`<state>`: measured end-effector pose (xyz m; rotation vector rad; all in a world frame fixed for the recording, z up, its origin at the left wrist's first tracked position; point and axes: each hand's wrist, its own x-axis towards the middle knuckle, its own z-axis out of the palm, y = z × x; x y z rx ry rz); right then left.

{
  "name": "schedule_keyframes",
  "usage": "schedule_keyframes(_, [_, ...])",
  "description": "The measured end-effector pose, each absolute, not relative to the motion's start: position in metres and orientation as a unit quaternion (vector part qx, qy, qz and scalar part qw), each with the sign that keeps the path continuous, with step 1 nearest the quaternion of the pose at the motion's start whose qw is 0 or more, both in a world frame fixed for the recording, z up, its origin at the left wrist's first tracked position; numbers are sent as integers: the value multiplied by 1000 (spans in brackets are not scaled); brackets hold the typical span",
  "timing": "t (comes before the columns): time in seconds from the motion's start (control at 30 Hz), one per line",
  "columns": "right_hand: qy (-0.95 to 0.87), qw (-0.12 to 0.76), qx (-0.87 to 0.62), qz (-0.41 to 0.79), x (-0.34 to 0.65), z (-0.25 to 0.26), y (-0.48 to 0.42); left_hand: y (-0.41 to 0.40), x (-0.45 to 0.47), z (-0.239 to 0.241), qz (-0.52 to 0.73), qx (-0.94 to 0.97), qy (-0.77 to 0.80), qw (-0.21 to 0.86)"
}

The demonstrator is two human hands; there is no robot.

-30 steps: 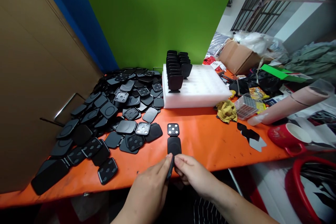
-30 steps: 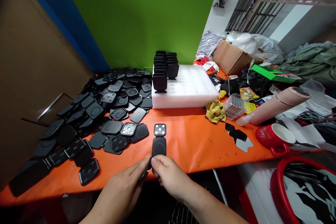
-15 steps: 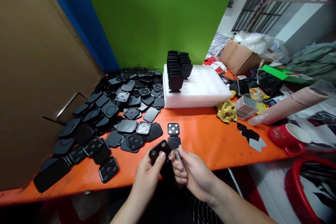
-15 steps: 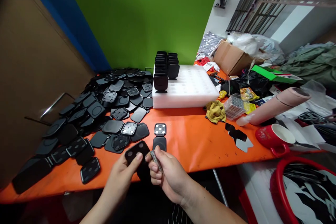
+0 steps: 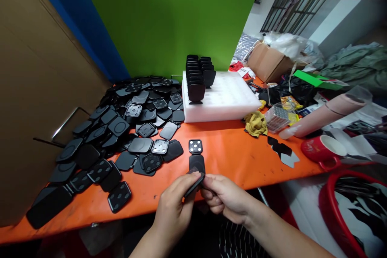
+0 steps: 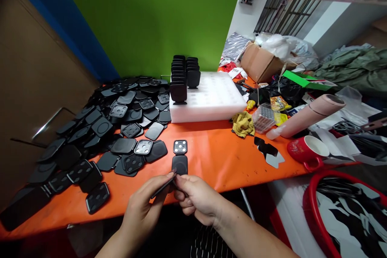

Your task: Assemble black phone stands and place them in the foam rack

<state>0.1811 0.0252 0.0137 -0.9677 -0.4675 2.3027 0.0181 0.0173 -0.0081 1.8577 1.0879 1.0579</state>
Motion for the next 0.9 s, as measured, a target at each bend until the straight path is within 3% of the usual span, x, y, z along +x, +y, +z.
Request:
schedule_keyframes(0.33, [-21,301,-352,886,189,7,27,17,20,-15,386,779,369,329])
schedule_keyframes(0.63, [54,393,-354,847,189,10,14,20,35,-14,417,790,301,335])
schedule_keyframes(0.77, [-77,437,-443,779,202,8,17,23,42,-15,417,752,324,394])
schedule_keyframes(0.83, [-241,465,-523,673,209,6,19,27,47,-16,429,668,401,458])
schedule_keyframes(0.9, [-414,433,-571,562,214,3,20,36,54,-16,440,567,471,513])
